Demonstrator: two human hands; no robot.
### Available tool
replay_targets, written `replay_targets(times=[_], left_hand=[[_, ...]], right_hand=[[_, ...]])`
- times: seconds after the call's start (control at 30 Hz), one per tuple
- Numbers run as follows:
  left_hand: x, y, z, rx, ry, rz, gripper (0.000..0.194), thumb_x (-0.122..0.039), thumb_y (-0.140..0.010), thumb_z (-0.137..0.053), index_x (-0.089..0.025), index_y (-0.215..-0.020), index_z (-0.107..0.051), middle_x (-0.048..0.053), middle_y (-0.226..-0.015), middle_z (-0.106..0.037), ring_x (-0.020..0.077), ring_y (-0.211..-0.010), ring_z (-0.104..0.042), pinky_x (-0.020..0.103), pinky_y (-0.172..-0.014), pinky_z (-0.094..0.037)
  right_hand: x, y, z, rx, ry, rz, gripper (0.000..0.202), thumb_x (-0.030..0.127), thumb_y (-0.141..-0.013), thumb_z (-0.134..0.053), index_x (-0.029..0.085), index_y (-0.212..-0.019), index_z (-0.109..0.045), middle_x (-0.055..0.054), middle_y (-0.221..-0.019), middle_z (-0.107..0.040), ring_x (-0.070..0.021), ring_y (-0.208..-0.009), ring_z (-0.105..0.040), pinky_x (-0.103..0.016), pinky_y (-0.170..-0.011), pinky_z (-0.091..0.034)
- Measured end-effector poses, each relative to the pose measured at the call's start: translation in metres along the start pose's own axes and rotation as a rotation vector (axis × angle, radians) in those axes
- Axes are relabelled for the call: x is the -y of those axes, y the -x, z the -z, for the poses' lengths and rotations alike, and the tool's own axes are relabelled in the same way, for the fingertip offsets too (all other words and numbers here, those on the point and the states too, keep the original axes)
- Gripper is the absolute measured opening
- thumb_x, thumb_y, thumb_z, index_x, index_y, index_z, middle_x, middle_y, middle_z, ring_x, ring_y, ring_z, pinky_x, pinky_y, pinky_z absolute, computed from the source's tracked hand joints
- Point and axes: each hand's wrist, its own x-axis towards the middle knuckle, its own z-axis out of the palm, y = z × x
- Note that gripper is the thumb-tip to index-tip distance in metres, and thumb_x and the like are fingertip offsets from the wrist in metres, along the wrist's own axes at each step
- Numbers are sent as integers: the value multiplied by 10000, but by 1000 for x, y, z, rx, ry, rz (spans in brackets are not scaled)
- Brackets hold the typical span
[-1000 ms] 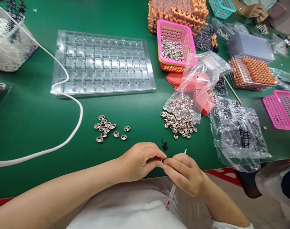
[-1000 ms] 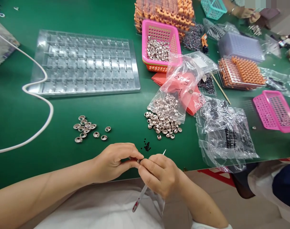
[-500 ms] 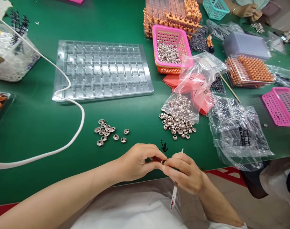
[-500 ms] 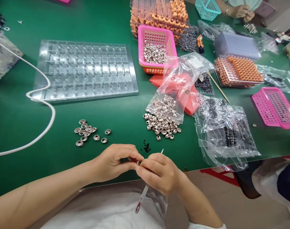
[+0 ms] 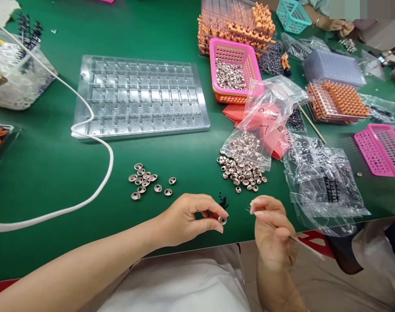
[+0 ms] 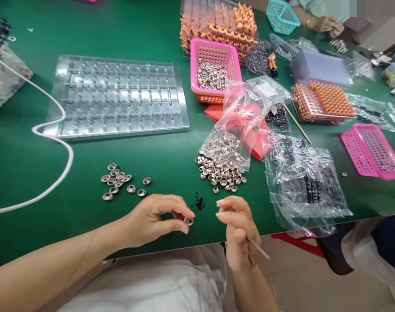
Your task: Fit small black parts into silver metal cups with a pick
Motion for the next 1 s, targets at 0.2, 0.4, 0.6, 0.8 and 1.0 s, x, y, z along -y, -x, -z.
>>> replay_targets(times=[0.2, 0.4, 0.6, 0.8, 1.0], left_hand=[[1, 2, -1, 0, 53, 108, 117, -159, -818, -765, -144, -932, -781, 58, -819, -772, 135, -709, -711, 198, -651, -582], [5, 3, -2, -22, 120, 150, 126, -169, -808, -754, -145, -931, -771, 51, -825, -768, 132, -696, -704, 200, -644, -585], [8, 4, -3, -54, 65, 121, 124, -203, -800, -776, -152, -913, -766, 37, -801, -766, 125, -670, -686, 195, -634, -574], [4, 3, -3, -71, -55, 100, 110, -183, -801, -784, -147, -902, -760, 35, -788, -769, 118, -654, -677, 193, -633, -564], [6, 3, -3, -106, -165, 4, 92, -149, -819, -761, -147, -910, -748, 30, -781, -756, 111, -647, -676, 192, -636, -560]], right_hand=[[2, -5, -2, -104, -149, -105, 452, 494, -1046, -307, 267, -1080, -697, -59, -946, -559, -176, -742, -579, -340, -573, -520], [0, -3, 5, -15, -57, -5, 493, 487, -1053, -263, 246, -1003, -690, -76, -973, -610, -229, -884, -628, -430, -729, -569], [0, 1, 14, 40, 92, -2, 490, 502, -1042, -292, 227, -1038, -697, -96, -996, -635, -224, -827, -633, -394, -611, -565], [7, -1, 17, 16, -145, -126, 398, 389, -1062, -311, 205, -1098, -662, -76, -942, -625, -186, -730, -672, -341, -502, -609], [13, 6, 18, 63, -164, -242, 188, 137, -924, -634, 213, -1092, -669, -51, -978, -661, -173, -750, -729, -337, -613, -669]])
